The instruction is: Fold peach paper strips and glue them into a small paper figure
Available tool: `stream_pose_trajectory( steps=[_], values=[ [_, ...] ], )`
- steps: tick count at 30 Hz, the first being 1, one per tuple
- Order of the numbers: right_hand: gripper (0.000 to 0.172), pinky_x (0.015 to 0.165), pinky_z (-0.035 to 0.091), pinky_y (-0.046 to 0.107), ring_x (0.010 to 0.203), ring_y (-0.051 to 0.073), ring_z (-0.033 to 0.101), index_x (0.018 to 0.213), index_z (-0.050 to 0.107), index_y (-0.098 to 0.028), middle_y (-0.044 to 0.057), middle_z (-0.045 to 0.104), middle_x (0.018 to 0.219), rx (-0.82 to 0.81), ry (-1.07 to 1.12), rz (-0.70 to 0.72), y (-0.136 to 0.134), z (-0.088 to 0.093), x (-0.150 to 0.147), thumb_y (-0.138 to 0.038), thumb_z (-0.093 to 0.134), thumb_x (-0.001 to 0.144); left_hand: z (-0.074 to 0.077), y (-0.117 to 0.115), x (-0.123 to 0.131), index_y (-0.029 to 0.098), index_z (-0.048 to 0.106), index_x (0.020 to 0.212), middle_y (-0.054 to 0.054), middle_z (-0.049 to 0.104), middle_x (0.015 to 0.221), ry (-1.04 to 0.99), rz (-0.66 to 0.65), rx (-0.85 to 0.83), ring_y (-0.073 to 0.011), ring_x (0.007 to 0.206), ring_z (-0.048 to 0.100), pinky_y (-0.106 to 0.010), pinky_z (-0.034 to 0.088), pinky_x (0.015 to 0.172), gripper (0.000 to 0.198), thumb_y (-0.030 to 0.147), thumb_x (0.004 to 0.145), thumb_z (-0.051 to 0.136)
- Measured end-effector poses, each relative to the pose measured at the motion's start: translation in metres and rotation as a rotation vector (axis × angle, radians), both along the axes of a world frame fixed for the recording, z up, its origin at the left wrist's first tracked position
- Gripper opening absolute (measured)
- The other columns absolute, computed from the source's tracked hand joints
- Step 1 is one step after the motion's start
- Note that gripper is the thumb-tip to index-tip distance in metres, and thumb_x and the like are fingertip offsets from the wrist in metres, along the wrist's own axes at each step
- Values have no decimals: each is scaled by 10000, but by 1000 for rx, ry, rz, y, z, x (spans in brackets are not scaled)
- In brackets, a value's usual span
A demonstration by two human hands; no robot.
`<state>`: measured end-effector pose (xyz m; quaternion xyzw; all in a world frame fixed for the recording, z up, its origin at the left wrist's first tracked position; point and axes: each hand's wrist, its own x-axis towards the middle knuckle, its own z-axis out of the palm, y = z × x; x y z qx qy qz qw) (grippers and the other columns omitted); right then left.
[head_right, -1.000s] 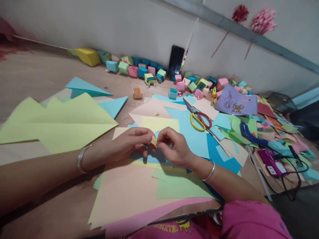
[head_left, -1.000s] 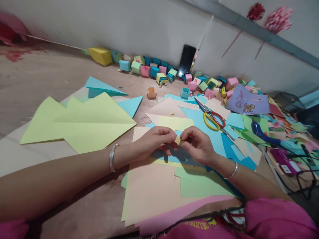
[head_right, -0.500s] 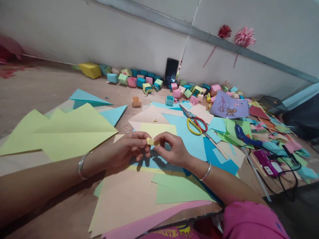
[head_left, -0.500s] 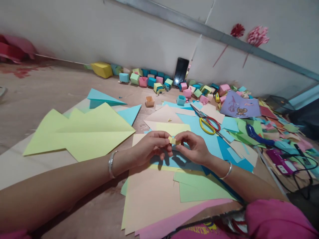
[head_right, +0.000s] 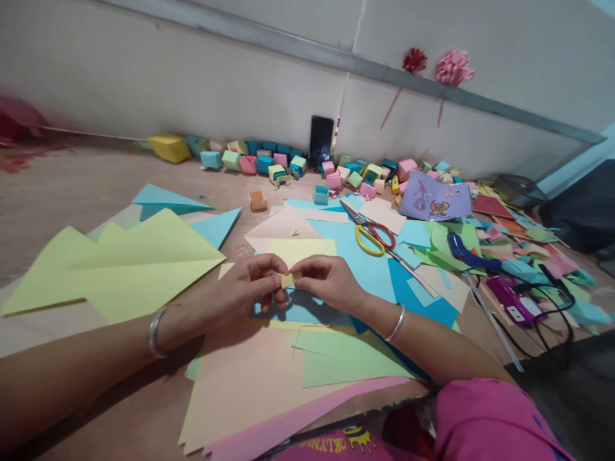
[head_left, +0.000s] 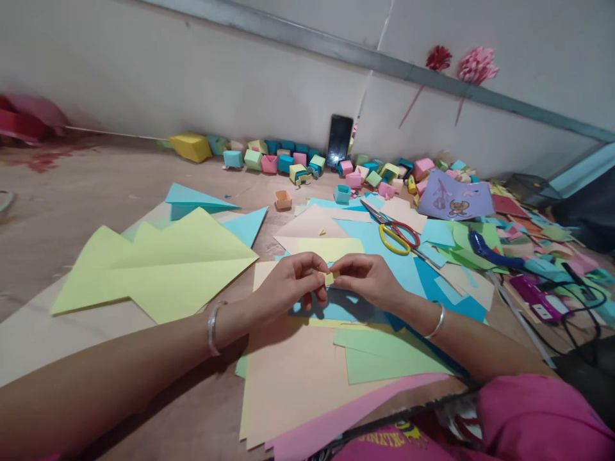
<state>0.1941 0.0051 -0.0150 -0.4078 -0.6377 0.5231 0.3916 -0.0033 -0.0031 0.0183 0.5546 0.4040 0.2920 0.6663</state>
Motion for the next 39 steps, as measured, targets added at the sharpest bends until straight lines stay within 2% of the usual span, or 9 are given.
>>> stream_pose_trajectory(
  steps=[6,9,12,16,20,23,27,33,39],
  values=[
    [218,591,494,227,623,99,624,850,687,-157,7,677,723,-335,175,45,-1,5,-2,-264,773,680,2,-1,2,194,482,882,41,606,580,138,44,111,-103,503,536,-198,390,473,99,208,793,525],
    [232,523,455,201,596,102,623,852,671,-147,7,664,678,-395,181,66,-2,6,-3,-273,768,681,-1,-1,2,199,462,852,50,589,566,158,25,126,-101,483,524,-191,357,455,78,199,784,500],
    [171,498,436,204,558,101,598,823,655,-142,-4,640,631,-313,57,23,-3,9,-3,-248,717,703,-4,0,1,196,480,818,63,547,532,268,8,235,-91,451,466,-195,332,463,55,171,770,472],
    [50,521,411,212,540,82,538,770,647,-152,-17,633,639,-40,-264,-11,-7,10,-2,-162,642,722,-7,2,-1,191,538,759,63,481,505,517,-13,457,-99,469,416,-214,285,495,83,146,748,469],
    [97,609,388,242,628,102,515,737,653,-169,-6,627,697,329,-529,66,-12,8,-1,-88,600,751,-11,0,-3,197,543,754,34,544,558,669,-137,539,-127,506,449,-241,276,521,118,134,750,443],
    [115,672,384,266,734,140,520,742,644,-170,23,602,747,486,-633,153,-12,4,-1,-76,586,774,-13,-2,-4,199,548,728,-9,593,620,772,-214,593,-160,554,483,-269,265,533,103,177,772,458],
    [95,648,349,263,711,141,488,764,631,-174,14,557,723,509,-689,177,-11,1,1,-100,582,798,-13,-3,-6,198,579,741,-39,607,647,862,-229,622,-174,562,472,-300,235,537,115,236,794,485],
    [88,615,302,262,665,129,443,752,584,-166,5,549,695,474,-771,157,-13,-1,0,-197,596,834,-10,-4,-5,201,563,685,-27,548,580,866,-211,637,-147,500,378,-312,188,515,130,212,784,480],
    [91,632,331,263,682,135,487,816,616,-162,20,597,734,462,-723,203,-15,1,-1,-143,529,836,-14,-5,-6,211,577,725,-33,585,627,857,-221,631,-171,539,431,-303,196,533,104,231,786,496]
  ],
)
